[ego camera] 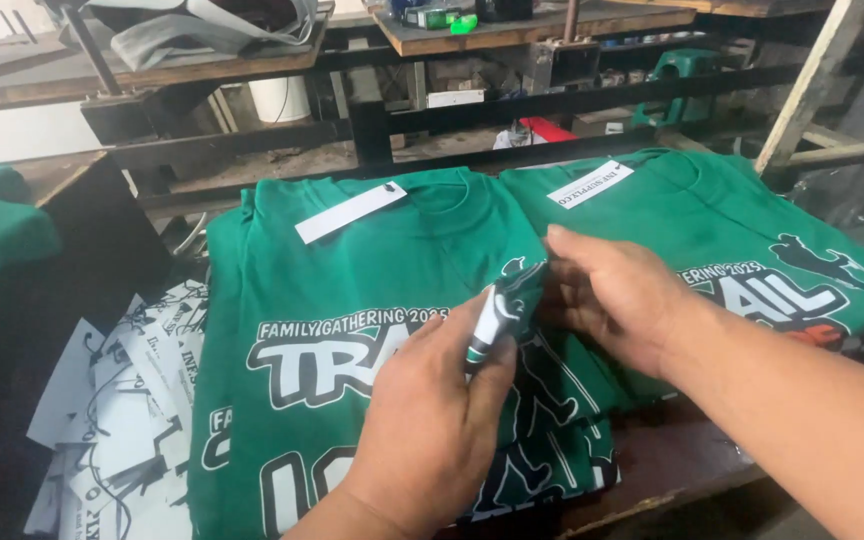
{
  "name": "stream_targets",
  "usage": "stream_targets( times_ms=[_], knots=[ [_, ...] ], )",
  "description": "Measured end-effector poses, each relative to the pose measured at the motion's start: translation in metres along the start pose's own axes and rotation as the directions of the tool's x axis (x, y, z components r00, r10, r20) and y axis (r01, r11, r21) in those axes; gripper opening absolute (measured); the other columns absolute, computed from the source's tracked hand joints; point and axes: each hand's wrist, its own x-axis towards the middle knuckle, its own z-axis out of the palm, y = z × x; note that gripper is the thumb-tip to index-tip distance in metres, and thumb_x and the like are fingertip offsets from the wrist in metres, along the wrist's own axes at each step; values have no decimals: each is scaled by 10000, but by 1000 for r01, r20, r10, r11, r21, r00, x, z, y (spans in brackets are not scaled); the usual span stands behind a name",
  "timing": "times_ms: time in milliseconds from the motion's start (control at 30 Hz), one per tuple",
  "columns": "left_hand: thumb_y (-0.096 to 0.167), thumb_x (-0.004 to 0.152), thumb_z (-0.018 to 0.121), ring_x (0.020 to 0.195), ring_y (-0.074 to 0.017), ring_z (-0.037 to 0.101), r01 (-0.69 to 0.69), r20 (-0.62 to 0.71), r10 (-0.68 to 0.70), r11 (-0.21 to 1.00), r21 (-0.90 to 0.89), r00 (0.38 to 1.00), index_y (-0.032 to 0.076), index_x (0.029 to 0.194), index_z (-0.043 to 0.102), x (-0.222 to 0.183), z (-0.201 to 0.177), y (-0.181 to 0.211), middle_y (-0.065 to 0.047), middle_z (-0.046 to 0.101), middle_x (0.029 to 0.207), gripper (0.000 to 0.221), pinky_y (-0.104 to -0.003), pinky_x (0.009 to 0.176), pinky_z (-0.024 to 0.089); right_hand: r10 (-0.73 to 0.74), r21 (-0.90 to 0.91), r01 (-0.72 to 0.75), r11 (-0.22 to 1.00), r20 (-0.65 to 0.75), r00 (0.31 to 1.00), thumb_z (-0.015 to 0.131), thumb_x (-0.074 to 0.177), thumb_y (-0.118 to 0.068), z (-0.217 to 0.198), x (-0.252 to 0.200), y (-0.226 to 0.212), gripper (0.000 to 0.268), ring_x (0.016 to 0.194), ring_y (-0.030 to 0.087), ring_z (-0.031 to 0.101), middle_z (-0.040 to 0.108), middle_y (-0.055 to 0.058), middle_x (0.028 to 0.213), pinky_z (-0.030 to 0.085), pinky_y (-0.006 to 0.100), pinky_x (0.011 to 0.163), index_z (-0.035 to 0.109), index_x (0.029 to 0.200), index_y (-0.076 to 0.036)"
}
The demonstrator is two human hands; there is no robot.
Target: Attaching paper tags to green t-shirts using manual plastic loop fasteners.
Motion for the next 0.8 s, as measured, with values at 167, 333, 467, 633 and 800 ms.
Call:
stream_targets(
  times_ms=[167,333,467,633,800],
  knots=[
    [201,983,513,1035,-407,686,-102,-16,102,994,31,995,42,1347,587,-6,8,-10,-130,754,1231,405,-515,1055,427,-16,52,13,999,60,998,543,1048,-328,6,9,3,311,827,292,654,714,154,895,527,413,821,642,942,-53],
    [220,977,502,880,-318,669,-60,-17,59,998,-11,998,108,1263,640,-15,15,-19,-64,780,1011,336,-415,775,520,-42,88,41,995,12,999,585,886,-293,18,19,11,695,819,170,572,668,65,1117,458,312,739,484,1569,-211],
    [212,931,591,991,-374,709,-233,-65,247,958,169,967,30,1312,606,-24,31,-39,-127,777,1131,422,-541,1013,466,-132,-176,123,977,-42,990,655,823,-272,17,27,13,720,1191,215,580,532,51,1599,446,377,971,509,1525,-202],
    [238,940,623,942,-363,737,-203,-95,219,967,155,971,32,1324,607,-24,29,-42,-142,794,1067,436,-524,1047,479,-158,-392,99,914,-121,980,675,827,-118,20,22,8,617,1133,211,671,710,127,1360,514,316,981,626,1442,-127],
    [411,905,565,826,-217,788,378,-21,-379,924,-63,925,413,1440,617,-24,11,-25,2,850,938,538,-345,700,561,121,144,-152,978,204,971,418,1106,-558,0,44,18,519,919,252,681,715,99,983,555,396,872,647,1072,-93]
  ],
)
